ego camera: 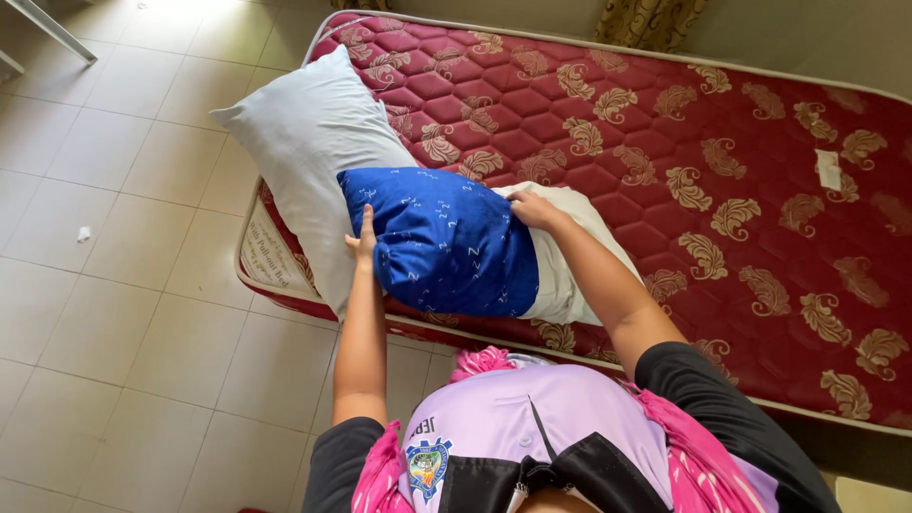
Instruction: The person puts a blue pillowcase on a white pillow by turning the case inside out and pulling it over the pillow. They then remove the pillowcase from the first pillow and place it on a laundry basket. The person repeats the process with a second pillow, putting the blue case on it and placing it on the bed.
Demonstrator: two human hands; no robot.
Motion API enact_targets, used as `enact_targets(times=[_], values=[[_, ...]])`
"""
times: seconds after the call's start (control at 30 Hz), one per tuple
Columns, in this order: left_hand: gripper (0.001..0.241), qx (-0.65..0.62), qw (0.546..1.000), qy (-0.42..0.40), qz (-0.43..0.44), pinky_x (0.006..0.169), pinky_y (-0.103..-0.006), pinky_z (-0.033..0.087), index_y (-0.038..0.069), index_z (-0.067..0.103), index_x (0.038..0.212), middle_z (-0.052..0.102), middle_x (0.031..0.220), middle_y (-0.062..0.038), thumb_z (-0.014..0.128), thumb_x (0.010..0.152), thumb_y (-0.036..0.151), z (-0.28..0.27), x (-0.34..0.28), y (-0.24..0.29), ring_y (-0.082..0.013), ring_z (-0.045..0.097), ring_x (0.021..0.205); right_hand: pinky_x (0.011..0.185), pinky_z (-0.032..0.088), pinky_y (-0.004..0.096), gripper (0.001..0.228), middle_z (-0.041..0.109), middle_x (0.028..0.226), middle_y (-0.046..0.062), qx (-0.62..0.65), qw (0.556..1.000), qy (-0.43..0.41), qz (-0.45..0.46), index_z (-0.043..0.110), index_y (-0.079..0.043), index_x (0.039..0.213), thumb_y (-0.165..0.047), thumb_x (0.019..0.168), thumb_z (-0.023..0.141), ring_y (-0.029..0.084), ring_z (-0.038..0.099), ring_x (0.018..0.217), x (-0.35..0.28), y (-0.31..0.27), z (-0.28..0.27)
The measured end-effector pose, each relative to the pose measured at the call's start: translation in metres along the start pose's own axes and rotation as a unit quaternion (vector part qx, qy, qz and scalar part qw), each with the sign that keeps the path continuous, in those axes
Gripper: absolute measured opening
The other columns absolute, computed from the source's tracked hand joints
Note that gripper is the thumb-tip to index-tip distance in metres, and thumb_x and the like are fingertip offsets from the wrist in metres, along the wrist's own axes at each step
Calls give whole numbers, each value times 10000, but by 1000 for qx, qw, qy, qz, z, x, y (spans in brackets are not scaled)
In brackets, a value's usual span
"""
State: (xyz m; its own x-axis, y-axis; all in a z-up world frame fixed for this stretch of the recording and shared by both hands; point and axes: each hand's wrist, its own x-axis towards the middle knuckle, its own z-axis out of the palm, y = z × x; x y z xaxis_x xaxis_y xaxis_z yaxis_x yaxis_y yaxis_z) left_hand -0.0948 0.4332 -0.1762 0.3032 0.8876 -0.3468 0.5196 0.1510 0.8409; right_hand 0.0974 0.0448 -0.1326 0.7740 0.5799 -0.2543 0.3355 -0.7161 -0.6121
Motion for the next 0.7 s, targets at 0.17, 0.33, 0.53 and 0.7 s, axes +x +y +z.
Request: enact_targets(times=[0.17,0.33,0.53,0.7], values=[[1497,-55,982,-170,-62,1130,-417,379,-169,47,1501,306,1532,-319,896,616,690,-2,-7,21,-360,440,1356,997,494,389,539,704,1231,207,133,984,93,74,615,-51,1313,-330,853,649,325,660,1158,-8,-1,6],[679,15,963,-268,7,788,-372,570,-202,733,1007,748,1003,-196,839,680,384,-11,-60,59,-266,699,879,915,525,389,514,733,1175,229,195,953,139,185,688,42,1172,-317,807,725,315,691,1076,-19,8,-11],[232,-139,901,-365,191,667,-342,523,-69,751,869,713,829,-99,729,769,139,7,-105,74,-207,647,740,857,536,385,565,756,1117,195,127,943,267,152,748,22,1119,-462,832,804,295,706,1002,-45,-1,-56],[410,-279,791,-528,132,749,-366,590,-65,703,1078,738,945,-130,660,675,1,7,-164,126,-251,713,781,891,550,328,584,702,1195,117,316,933,171,-22,595,-99,1366,-369,879,772,192,684,1054,-31,39,-94]])
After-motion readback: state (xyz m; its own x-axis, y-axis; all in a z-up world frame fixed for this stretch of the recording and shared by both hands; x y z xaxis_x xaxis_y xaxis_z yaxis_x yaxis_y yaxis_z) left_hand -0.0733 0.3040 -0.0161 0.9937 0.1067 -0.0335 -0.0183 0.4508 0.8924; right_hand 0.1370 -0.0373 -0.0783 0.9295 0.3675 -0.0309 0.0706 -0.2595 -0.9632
